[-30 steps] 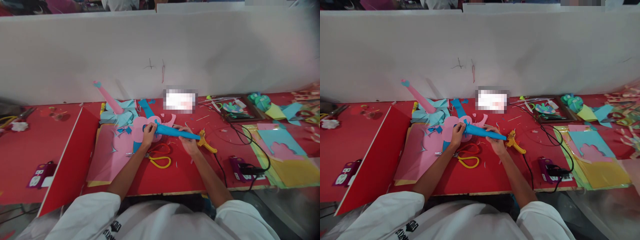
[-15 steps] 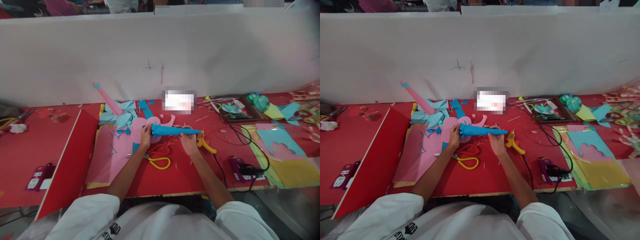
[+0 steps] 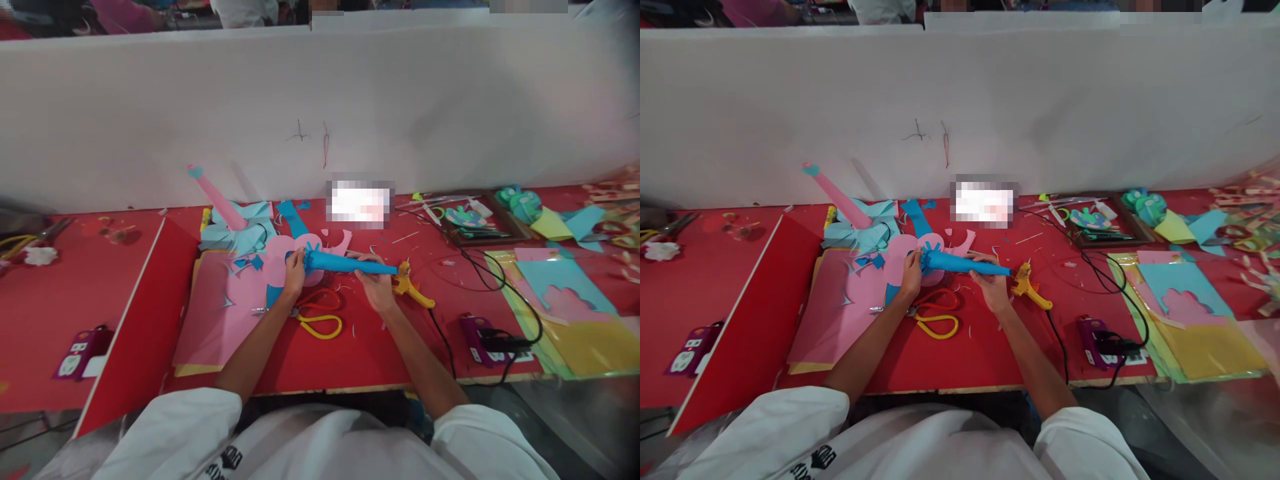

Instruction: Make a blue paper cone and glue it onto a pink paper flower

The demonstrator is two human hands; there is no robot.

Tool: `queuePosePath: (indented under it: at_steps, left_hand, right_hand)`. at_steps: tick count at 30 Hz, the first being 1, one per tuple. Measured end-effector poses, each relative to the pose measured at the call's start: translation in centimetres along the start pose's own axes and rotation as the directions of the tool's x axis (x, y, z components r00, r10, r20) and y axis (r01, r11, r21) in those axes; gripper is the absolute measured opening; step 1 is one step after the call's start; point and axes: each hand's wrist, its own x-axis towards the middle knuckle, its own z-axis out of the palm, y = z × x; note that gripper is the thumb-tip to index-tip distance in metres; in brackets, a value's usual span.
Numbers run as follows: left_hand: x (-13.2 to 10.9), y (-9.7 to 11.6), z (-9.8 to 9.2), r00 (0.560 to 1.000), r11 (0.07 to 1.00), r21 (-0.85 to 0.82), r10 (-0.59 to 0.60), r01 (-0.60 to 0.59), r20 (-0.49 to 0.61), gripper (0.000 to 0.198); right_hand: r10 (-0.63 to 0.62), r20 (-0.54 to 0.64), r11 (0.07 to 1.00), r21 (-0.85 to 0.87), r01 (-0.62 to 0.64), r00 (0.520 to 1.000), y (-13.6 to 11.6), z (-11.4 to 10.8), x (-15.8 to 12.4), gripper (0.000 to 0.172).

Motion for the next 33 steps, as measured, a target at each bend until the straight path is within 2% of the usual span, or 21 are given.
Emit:
queuePosePath:
  at_steps: [5, 9, 15, 21, 28, 33]
  left_hand:
    - [-0.3, 1.0, 0.0, 0.998, 0.998, 0.038, 0.039, -0.041, 0.047, 0.066]
    - [-0.4, 1.2, -0.1, 0.997, 0.999, 0.031, 0.031, -0.033, 0.073, 0.062]
    - [-0.2, 0.0, 0.1, 0.994, 0.996, -0.049, -0.065, 0.069, 0.085, 0.063]
    - [0.2, -0.6, 0.0, 0.987, 0.984, -0.091, -0.144, 0.15, 0.071, 0.067]
    - [-0.3, 0.9, 0.0, 0.998, 0.997, -0.058, -0.053, 0.056, 0.046, 0.063]
    - [-0.5, 0.9, 0.1, 0.998, 0.997, -0.063, -0.046, 0.048, 0.033, 0.063]
  right_hand:
    - [0.013, -0.004, 1.0, -0.029, -0.013, 1.0, 0.6, -0.2, -0.2, 0.031]
    - [0.031, -0.061, 0.999, -0.006, -0.032, 0.998, 0.9, 0.1, -0.2, 0.04]
    - [0.032, -0.166, 0.999, 0.04, -0.025, 0.986, 0.3, 0.1, 0.3, 0.04]
    - [0.018, -0.102, 1.0, -0.003, -0.019, 0.995, 0.0, -0.2, 0.4, 0.045]
    - [-0.024, -0.028, 0.997, -0.073, 0.022, 0.999, 0.2, -0.1, 0.1, 0.041]
    - [-0.003, -0.147, 0.999, -0.033, -0.002, 0.989, 0.5, 0.1, 0.2, 0.038]
